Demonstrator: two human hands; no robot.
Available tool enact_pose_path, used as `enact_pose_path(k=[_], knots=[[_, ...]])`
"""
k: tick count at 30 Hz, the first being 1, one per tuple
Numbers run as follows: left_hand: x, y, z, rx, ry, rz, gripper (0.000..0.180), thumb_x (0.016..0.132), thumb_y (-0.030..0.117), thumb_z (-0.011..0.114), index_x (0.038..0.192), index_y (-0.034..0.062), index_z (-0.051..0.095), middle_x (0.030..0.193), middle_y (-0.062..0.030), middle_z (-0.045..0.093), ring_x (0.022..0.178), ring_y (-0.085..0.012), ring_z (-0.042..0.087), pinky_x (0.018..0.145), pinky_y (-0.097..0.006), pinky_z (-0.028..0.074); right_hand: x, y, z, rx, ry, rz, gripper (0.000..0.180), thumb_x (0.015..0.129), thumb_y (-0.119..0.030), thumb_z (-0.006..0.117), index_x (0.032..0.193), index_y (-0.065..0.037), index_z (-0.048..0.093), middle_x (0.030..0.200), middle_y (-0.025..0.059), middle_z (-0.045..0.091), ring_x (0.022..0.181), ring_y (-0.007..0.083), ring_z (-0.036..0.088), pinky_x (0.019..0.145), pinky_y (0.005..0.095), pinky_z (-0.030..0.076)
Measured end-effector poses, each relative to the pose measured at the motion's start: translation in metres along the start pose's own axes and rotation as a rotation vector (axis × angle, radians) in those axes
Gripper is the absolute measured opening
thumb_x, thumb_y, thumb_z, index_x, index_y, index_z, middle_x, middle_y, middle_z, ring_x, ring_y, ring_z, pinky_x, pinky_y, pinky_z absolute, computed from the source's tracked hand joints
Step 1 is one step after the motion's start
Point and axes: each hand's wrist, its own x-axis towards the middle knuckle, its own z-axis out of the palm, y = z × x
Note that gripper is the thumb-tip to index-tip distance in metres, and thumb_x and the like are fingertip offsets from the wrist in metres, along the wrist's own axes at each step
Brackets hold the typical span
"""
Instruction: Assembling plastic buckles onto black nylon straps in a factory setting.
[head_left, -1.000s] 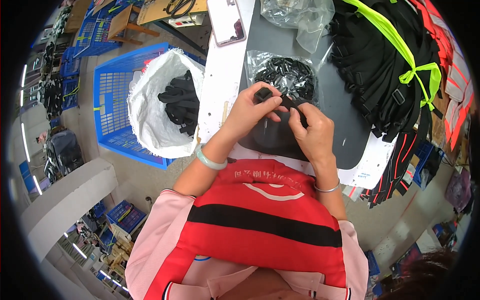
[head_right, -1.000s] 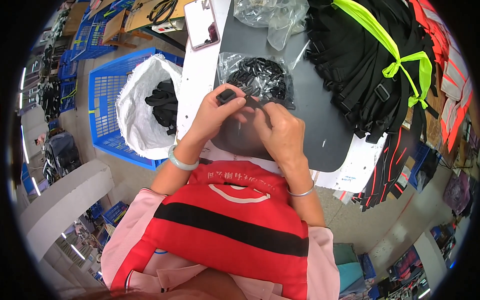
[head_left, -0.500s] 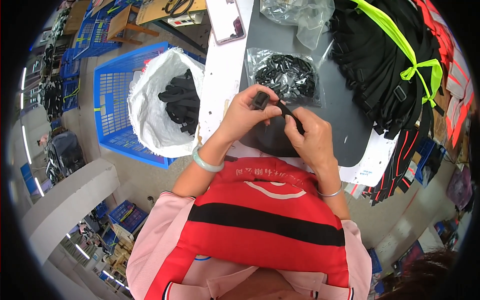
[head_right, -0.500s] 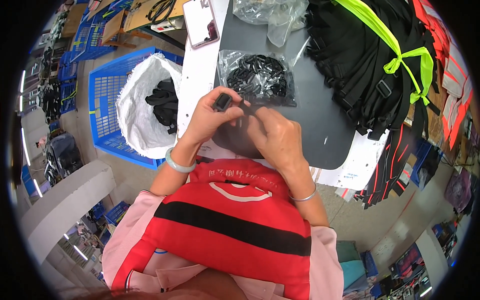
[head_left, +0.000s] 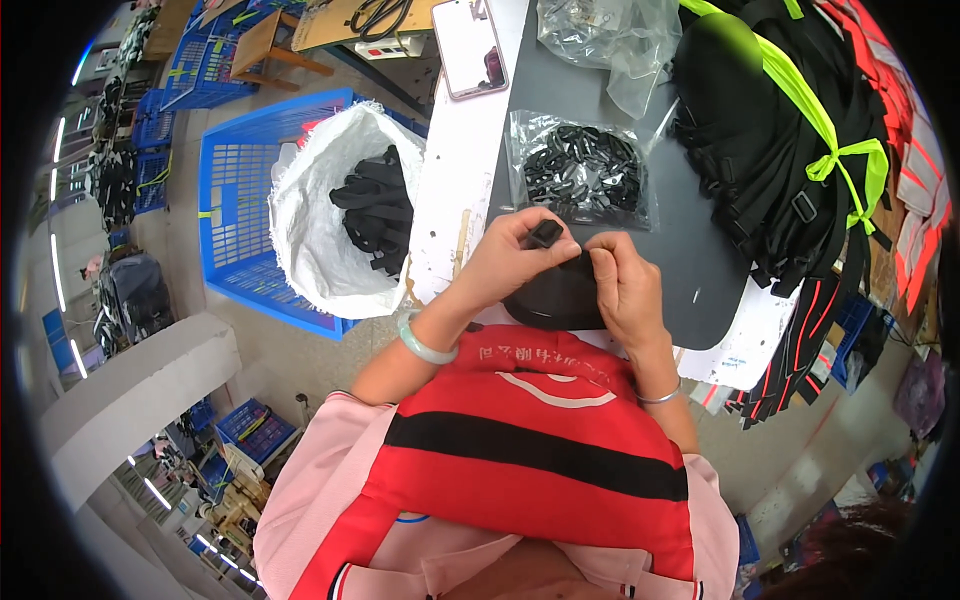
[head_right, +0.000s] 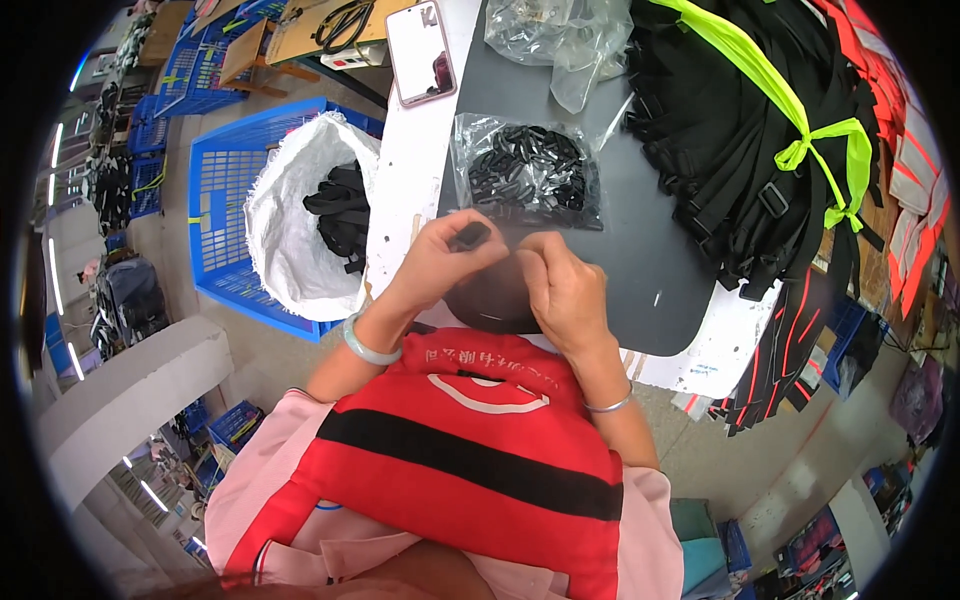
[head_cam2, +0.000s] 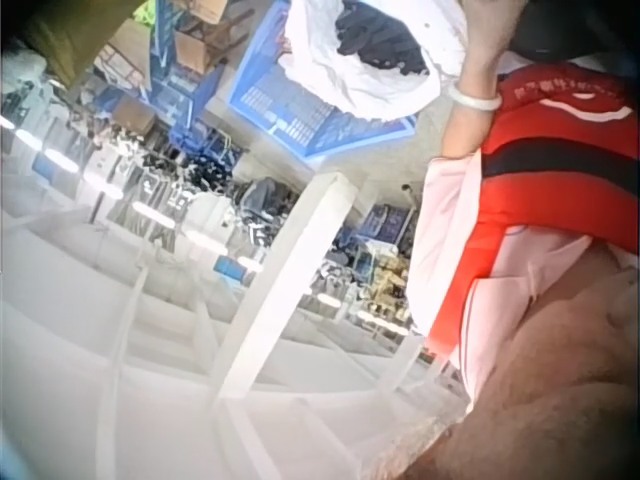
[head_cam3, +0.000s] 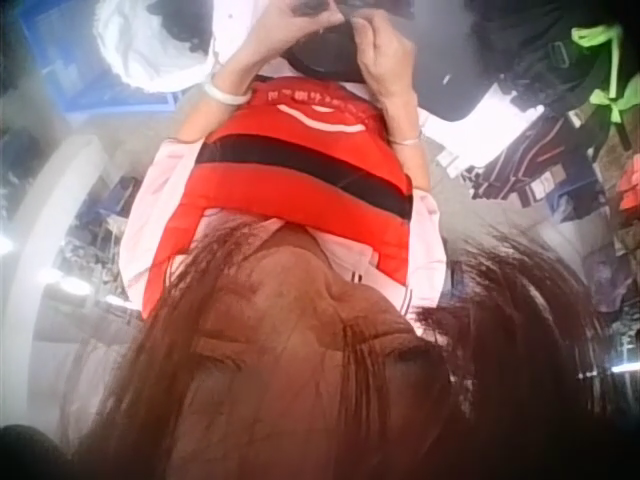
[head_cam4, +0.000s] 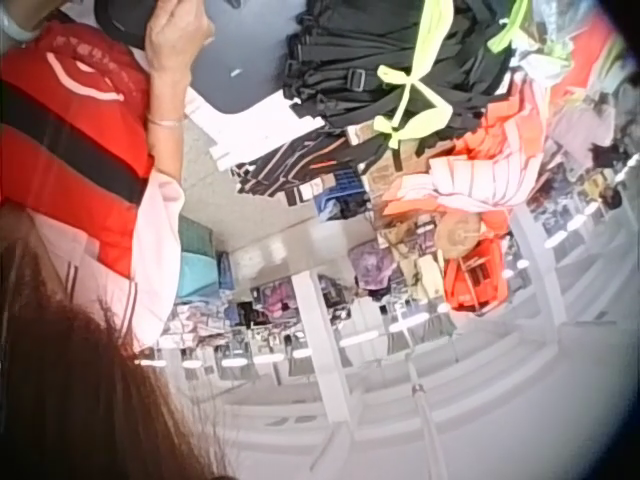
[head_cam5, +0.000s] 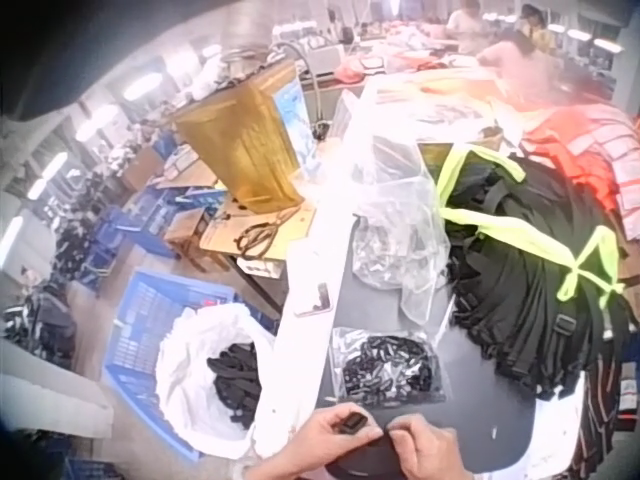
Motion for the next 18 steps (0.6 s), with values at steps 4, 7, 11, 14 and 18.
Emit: enact_pose_path(k=[4,7,11,14,18], knots=[[-0.002,-0.003,0.007,-0.020,-0.021,0.076,0.013,0.081,0.012,0.072,0.084,0.0045,0.061,0.074,0.0054,0.057,0.071,-0.0024,0.051,0.064,-0.019,0.042,-0.003,0.005,0.004,0.032,0.001,-0.013,0.015,0.083,-0.015,0.061,0.095,-0.006,0.058,0.072,0.0133,0.063,0.065,0.0333,0.063,0.057,0.0387,0.048],[-0.003,-0.002,0.006,0.134,0.109,0.219,0.013,0.080,0.010,0.071,0.085,0.0032,0.061,0.075,0.0026,0.059,0.070,-0.0039,0.052,0.064,-0.020,0.044,0.001,-0.006,0.003,0.069,0.046,-0.070,0.019,0.080,-0.016,0.065,0.095,-0.005,0.059,0.076,0.0132,0.063,0.068,0.0327,0.063,0.058,0.0381,0.048],[-0.007,0.004,0.008,0.261,0.148,0.377,0.013,0.080,0.007,0.070,0.086,0.0018,0.060,0.075,0.0000,0.060,0.069,-0.0060,0.054,0.062,-0.022,0.045,0.006,-0.011,0.007,0.053,0.059,-0.183,0.020,0.078,-0.014,0.066,0.094,-0.004,0.059,0.080,0.0132,0.063,0.070,0.0317,0.062,0.060,0.0373,0.048],[-0.013,0.012,0.004,0.189,0.154,0.352,0.012,0.080,0.006,0.070,0.085,0.0019,0.060,0.075,0.0000,0.059,0.067,-0.0058,0.053,0.060,-0.022,0.044,0.002,-0.017,0.003,0.112,0.009,-0.094,0.018,0.077,-0.012,0.065,0.092,-0.003,0.059,0.079,0.0131,0.062,0.070,0.0314,0.061,0.060,0.0361,0.048],[-0.018,0.026,-0.010,-0.007,0.269,0.188,0.011,0.083,0.009,0.068,0.087,0.0031,0.060,0.075,0.0001,0.059,0.062,-0.0032,0.049,0.053,-0.018,0.039,-0.005,-0.015,-0.007,0.075,-0.070,0.066,0.014,0.081,-0.011,0.061,0.090,-0.002,0.058,0.072,0.0079,0.059,0.057,0.0192,0.055,0.054,0.0275,0.043]])
